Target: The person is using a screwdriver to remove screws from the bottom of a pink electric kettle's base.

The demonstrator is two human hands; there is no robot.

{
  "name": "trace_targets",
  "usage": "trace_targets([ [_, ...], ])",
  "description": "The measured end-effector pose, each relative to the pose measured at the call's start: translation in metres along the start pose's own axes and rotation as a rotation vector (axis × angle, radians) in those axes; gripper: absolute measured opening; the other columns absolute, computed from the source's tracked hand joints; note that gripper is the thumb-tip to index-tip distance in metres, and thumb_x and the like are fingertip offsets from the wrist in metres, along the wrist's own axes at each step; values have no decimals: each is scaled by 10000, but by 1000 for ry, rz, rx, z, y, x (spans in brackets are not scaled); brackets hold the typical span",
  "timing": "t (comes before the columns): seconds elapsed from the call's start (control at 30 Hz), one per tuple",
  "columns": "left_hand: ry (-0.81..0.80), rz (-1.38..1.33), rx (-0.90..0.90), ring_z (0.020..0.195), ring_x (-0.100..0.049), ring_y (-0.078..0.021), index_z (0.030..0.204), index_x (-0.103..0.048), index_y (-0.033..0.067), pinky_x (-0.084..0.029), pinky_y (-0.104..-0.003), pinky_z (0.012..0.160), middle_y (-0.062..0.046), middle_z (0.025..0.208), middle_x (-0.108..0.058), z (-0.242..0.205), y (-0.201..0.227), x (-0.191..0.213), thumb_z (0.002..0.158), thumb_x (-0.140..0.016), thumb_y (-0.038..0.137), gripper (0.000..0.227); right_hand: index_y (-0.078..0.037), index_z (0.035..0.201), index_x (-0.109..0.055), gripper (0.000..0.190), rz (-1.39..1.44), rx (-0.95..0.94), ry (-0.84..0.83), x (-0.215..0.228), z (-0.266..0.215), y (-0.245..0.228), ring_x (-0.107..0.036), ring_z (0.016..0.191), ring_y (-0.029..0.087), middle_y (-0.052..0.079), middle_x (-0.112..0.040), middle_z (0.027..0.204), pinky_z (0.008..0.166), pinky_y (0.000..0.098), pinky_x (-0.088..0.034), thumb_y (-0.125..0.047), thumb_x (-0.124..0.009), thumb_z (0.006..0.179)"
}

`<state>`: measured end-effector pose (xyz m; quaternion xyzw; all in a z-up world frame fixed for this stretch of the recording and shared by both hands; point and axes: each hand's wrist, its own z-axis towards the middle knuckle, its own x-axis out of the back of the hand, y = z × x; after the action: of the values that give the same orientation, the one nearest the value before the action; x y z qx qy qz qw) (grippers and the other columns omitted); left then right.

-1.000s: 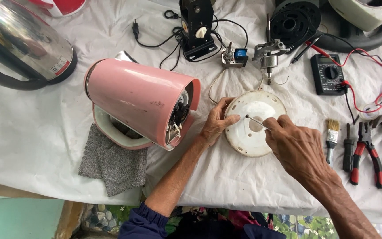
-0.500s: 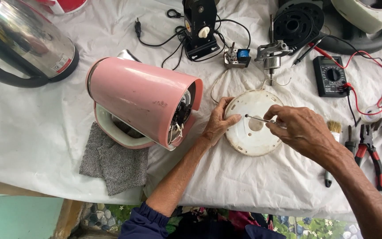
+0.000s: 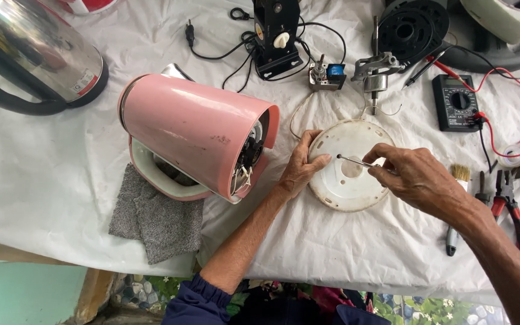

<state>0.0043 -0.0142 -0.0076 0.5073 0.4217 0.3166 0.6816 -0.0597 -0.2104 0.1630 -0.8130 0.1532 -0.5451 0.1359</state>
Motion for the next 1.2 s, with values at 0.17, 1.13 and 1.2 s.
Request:
trace_targets([
  [0.17,11,-28,-14,1098,-546,-164,1376,-419,42,-503,-283,910,-69,1265,-510,0,-1,1,892,-656,258,580,-262,1246,-689,296,43,-90,-115,1,15,14,-770,823,159,50,-844,868,728,319,-558,-327,-614,968],
  [1.13,-5,78,-14,1146,-549,-215,1382,-358,96,-510,-344,949,-112,1292,-514,-2,-1,5,908,-647,342,607,-171,1236,-731,267,309,-149,-163,-2,14,9,-464,610,216,141,-654,737,572,319,-376,-223,-633,994],
  [1.2,5,81,-21,1159,-557,-225,1386,-361,96,-523,-354,945,-120,1300,-528,-1,-4,5,893,-667,371,641,-169,1237,-685,256,170,-57,-111,-12,13,9,-631,728,241,170,-713,918,643,351,-533,-212,-607,997],
])
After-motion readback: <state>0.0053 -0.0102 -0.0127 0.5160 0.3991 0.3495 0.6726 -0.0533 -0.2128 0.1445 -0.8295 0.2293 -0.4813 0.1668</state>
